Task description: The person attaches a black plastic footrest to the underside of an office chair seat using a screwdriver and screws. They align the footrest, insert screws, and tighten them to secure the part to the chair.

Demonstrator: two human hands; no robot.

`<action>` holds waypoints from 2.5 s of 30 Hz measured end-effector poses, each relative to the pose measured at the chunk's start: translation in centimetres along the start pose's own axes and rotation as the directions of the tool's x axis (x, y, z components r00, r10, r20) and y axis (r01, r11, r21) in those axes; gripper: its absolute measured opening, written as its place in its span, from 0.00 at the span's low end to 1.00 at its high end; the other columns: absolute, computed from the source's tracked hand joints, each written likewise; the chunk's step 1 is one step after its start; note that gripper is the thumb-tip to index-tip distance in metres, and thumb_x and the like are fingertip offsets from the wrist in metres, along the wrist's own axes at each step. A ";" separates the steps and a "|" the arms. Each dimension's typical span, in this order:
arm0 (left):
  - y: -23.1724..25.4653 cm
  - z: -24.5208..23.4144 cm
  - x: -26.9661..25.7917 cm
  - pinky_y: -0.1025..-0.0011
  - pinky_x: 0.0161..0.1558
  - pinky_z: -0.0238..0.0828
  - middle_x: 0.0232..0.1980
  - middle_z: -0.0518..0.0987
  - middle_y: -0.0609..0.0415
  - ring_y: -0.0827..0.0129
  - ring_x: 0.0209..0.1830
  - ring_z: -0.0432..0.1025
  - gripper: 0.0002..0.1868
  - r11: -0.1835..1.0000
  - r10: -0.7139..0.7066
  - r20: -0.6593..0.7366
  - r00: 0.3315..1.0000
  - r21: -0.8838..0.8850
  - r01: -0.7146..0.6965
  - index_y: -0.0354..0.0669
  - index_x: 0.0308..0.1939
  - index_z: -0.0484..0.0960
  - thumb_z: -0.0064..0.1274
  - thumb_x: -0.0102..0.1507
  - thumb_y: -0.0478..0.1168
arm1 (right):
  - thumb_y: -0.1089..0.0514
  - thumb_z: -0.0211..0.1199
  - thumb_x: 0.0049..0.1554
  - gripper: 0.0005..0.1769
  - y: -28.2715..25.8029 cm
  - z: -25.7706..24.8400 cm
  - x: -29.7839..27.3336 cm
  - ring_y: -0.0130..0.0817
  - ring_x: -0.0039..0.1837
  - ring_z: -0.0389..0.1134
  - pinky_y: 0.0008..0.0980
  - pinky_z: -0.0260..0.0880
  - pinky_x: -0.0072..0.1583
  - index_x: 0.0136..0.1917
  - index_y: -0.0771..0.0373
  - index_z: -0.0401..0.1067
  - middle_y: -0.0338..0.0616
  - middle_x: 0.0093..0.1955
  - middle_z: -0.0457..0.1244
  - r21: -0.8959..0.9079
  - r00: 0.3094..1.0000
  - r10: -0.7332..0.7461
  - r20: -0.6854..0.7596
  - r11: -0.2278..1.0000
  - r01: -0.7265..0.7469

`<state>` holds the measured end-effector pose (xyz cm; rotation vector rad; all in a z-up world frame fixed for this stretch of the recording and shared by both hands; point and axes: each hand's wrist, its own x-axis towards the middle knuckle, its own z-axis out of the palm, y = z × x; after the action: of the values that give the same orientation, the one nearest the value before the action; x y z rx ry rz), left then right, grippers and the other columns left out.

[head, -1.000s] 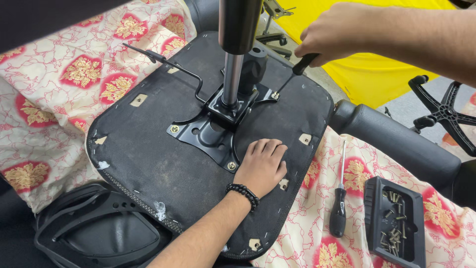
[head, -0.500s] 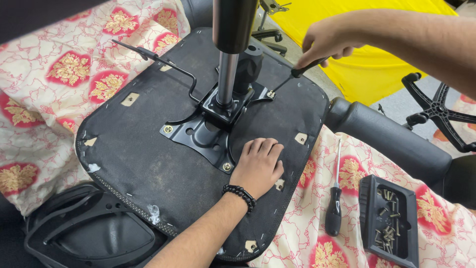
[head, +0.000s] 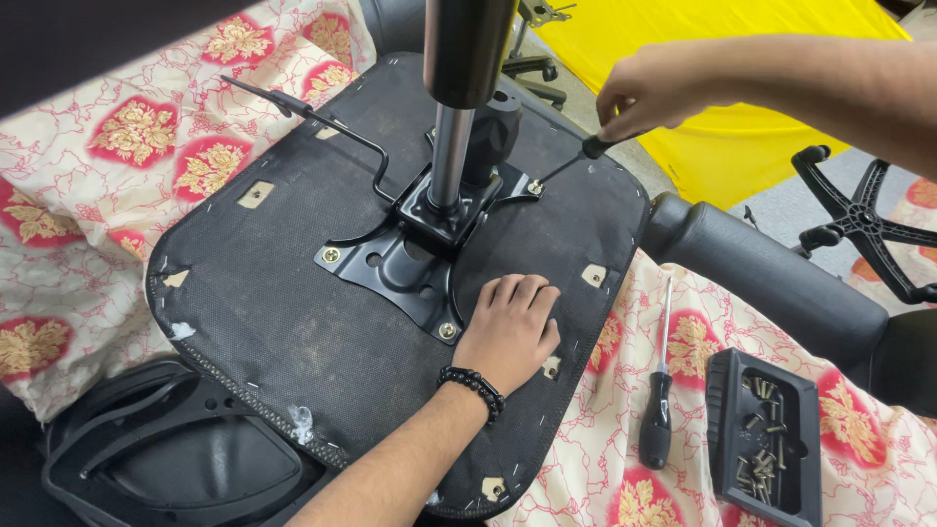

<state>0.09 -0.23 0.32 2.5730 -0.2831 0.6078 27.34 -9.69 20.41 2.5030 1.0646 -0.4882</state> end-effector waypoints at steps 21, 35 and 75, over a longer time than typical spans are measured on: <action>-0.3 -0.4 0.0 0.56 0.68 0.60 0.58 0.74 0.52 0.58 0.64 0.66 0.20 0.999 0.015 0.014 1.000 -0.036 -0.015 0.41 0.56 0.77 0.53 0.62 0.44 | 0.38 0.65 0.58 0.18 0.6 -0.2 -0.5 0.44 0.46 0.72 0.40 0.68 0.46 0.50 0.50 0.79 0.42 0.41 0.71 -0.285 0.991 -0.124 -0.056 0.953 0.103; -0.8 -0.3 -0.2 0.56 0.69 0.57 0.59 0.73 0.51 0.58 0.65 0.65 0.20 0.994 0.034 0.010 0.999 -0.106 -0.033 0.40 0.55 0.78 0.53 0.61 0.43 | 0.50 0.73 0.50 0.22 -1.4 -2.0 -0.3 0.46 0.47 0.74 0.45 0.72 0.47 0.57 0.51 0.73 0.43 0.44 0.69 -0.245 0.992 -0.126 0.003 0.962 0.123; -0.2 -0.5 0.0 0.57 0.67 0.59 0.58 0.73 0.54 0.60 0.64 0.65 0.19 0.998 0.014 0.012 1.000 -0.058 -0.014 0.43 0.55 0.78 0.54 0.61 0.43 | 0.40 0.75 0.52 0.30 0.1 -0.4 -0.4 0.50 0.37 0.71 0.42 0.70 0.47 0.60 0.56 0.71 0.55 0.41 0.68 0.041 0.963 0.233 -0.136 0.973 -0.229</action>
<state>-0.10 0.18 0.66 2.5224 -0.3185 0.5802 27.25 -9.77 20.96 2.6718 0.8022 -0.2627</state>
